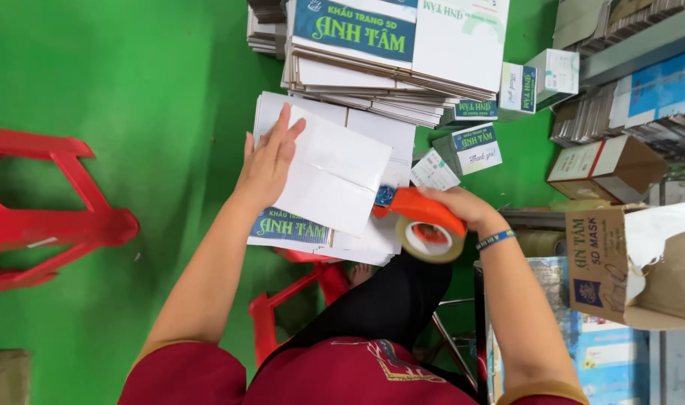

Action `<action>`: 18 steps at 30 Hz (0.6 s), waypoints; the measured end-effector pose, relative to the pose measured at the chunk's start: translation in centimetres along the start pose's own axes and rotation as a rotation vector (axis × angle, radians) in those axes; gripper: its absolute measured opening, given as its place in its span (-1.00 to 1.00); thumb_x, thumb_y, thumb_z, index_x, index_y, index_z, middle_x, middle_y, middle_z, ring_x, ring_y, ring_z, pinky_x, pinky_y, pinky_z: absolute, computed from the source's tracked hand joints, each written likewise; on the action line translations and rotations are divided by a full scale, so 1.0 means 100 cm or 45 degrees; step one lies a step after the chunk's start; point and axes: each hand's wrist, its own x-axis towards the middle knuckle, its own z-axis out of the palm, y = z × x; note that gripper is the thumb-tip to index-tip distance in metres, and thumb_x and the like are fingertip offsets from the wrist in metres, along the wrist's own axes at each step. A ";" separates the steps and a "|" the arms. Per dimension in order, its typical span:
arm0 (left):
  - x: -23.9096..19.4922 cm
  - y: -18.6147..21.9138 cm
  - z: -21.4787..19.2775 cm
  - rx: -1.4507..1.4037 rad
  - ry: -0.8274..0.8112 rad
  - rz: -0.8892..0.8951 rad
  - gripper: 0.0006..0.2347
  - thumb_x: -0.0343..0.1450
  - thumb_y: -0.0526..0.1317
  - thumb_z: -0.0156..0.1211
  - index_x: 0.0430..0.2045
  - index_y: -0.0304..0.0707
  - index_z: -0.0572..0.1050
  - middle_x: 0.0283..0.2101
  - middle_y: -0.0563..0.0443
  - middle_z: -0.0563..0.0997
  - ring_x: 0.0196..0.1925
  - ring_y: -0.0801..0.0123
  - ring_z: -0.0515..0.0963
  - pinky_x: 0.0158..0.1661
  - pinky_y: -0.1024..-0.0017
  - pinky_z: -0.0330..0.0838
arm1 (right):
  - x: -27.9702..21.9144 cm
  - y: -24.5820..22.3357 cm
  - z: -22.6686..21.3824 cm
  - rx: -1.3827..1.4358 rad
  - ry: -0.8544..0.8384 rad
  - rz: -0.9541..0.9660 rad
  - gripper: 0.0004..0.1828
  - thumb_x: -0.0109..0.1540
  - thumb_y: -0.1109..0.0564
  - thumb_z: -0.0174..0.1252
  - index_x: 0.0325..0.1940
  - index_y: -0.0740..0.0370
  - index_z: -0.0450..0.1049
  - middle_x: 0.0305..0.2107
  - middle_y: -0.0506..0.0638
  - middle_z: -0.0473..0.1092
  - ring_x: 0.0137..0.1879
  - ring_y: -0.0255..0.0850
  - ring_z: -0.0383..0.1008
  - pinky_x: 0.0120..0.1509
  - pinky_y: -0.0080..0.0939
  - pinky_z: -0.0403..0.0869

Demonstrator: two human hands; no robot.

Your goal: Packing batches of face masks into individual plastic bags and then into shipping boxes on an industrial production line.

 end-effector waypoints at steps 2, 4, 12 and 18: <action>-0.002 -0.001 -0.001 -0.023 -0.020 0.011 -0.50 0.63 0.03 -0.36 0.51 0.03 -0.12 0.41 0.22 0.41 0.55 0.01 0.11 0.46 -0.16 -0.39 | 0.014 0.018 0.000 0.264 -0.115 0.059 -0.18 0.12 -0.44 0.24 -0.10 0.46 0.59 -0.29 0.19 0.59 -0.31 -0.16 0.58 -0.23 -0.14 0.53; 0.005 0.002 -0.001 -0.058 -0.052 0.040 -0.51 0.64 0.01 -0.34 0.52 0.03 -0.09 0.43 0.20 0.40 0.53 0.00 0.11 0.47 -0.15 -0.36 | 0.017 0.030 -0.003 0.536 -0.209 0.118 -0.23 0.12 -0.41 0.24 -0.02 0.37 0.59 -0.25 0.15 0.56 -0.31 -0.18 0.54 -0.28 -0.11 0.48; 0.001 -0.009 0.005 -0.129 0.050 0.214 -0.54 0.65 -0.06 -0.22 0.50 -0.06 0.04 0.39 0.14 0.43 0.52 0.00 0.23 0.48 -0.10 0.01 | 0.085 0.013 0.089 -0.558 0.928 -0.462 -0.41 0.40 -0.21 -0.10 -0.02 0.38 0.59 -0.26 0.43 0.52 0.03 0.32 0.51 0.31 0.19 0.37; -0.014 0.047 0.007 0.929 0.157 0.380 -0.57 0.40 -0.04 0.07 0.23 0.16 0.38 0.35 0.06 0.36 0.41 -0.11 0.21 0.26 -0.33 -0.13 | -0.024 -0.089 0.115 -0.005 0.969 -1.296 -0.47 0.50 0.02 -0.17 0.48 0.37 0.15 0.38 0.35 0.22 0.54 0.23 0.18 0.60 0.12 0.15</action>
